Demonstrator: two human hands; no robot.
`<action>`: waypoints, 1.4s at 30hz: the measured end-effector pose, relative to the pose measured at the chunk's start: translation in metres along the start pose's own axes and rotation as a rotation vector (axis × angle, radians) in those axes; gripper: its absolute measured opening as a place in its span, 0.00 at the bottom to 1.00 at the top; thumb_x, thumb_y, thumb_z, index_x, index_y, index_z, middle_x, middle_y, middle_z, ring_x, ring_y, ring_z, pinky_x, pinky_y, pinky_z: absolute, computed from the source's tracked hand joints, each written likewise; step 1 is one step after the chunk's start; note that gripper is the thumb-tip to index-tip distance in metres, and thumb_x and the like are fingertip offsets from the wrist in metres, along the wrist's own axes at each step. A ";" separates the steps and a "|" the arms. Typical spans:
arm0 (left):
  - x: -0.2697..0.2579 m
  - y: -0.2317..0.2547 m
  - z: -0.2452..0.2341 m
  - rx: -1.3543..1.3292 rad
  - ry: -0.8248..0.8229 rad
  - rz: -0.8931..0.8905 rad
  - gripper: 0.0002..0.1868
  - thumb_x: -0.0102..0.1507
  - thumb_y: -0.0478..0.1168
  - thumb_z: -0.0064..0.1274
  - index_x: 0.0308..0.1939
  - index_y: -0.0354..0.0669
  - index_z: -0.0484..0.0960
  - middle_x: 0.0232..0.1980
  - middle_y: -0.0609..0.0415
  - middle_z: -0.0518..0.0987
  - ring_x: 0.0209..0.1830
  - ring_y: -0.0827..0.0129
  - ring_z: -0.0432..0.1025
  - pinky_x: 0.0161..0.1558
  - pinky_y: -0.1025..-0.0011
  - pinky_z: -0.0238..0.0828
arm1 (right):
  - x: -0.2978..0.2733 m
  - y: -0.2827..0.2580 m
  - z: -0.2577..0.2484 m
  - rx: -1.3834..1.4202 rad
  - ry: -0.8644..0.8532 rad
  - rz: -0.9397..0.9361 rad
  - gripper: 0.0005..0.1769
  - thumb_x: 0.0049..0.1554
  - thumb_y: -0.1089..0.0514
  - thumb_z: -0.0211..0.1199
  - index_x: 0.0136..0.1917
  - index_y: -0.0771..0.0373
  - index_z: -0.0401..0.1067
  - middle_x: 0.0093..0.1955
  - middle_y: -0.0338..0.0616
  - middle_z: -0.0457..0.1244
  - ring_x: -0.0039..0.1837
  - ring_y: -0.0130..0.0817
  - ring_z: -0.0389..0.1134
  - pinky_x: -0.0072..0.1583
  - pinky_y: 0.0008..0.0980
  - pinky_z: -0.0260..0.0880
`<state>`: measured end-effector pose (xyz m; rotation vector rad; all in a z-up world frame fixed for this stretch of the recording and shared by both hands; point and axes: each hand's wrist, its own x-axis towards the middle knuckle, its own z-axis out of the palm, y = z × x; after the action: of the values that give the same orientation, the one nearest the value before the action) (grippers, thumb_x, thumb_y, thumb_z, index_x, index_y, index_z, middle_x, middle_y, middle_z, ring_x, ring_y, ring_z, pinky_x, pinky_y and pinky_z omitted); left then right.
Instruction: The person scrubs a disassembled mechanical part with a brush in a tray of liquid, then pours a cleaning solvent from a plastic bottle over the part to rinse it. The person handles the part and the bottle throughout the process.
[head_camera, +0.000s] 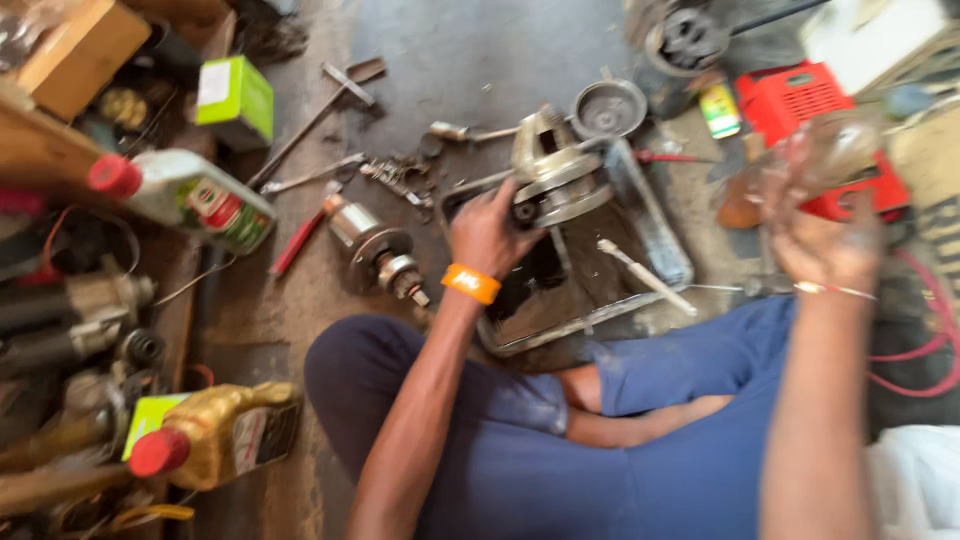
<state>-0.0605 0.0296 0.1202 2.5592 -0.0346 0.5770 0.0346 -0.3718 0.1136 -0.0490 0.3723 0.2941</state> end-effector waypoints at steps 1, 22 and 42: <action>-0.003 0.000 0.004 0.028 -0.006 0.009 0.39 0.47 0.50 0.74 0.60 0.46 0.77 0.36 0.42 0.80 0.37 0.47 0.75 0.43 0.53 0.71 | 0.003 0.005 0.001 0.032 -0.083 -0.025 0.44 0.65 0.32 0.47 0.70 0.77 0.60 0.63 0.70 0.61 0.60 0.55 0.68 0.57 0.46 0.75; -0.002 -0.017 0.017 0.123 0.099 0.239 0.38 0.45 0.47 0.74 0.56 0.45 0.76 0.62 0.42 0.77 0.63 0.45 0.70 0.67 0.51 0.63 | 0.059 -0.022 0.015 0.377 0.381 -0.050 0.44 0.55 0.39 0.69 0.62 0.84 0.67 0.52 0.75 0.62 0.50 0.57 0.73 0.49 0.44 0.83; 0.005 0.004 0.009 -0.582 0.142 -0.505 0.35 0.50 0.47 0.71 0.54 0.26 0.79 0.35 0.45 0.87 0.31 0.68 0.80 0.40 0.69 0.78 | 0.070 -0.044 -0.016 0.095 -0.165 -0.012 0.19 0.74 0.53 0.48 0.66 0.72 0.64 0.60 0.59 0.65 0.65 0.54 0.67 0.71 0.47 0.74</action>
<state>-0.0525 0.0221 0.1172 1.8579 0.4195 0.4610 0.1041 -0.3962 0.0726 0.0662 0.2218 0.2664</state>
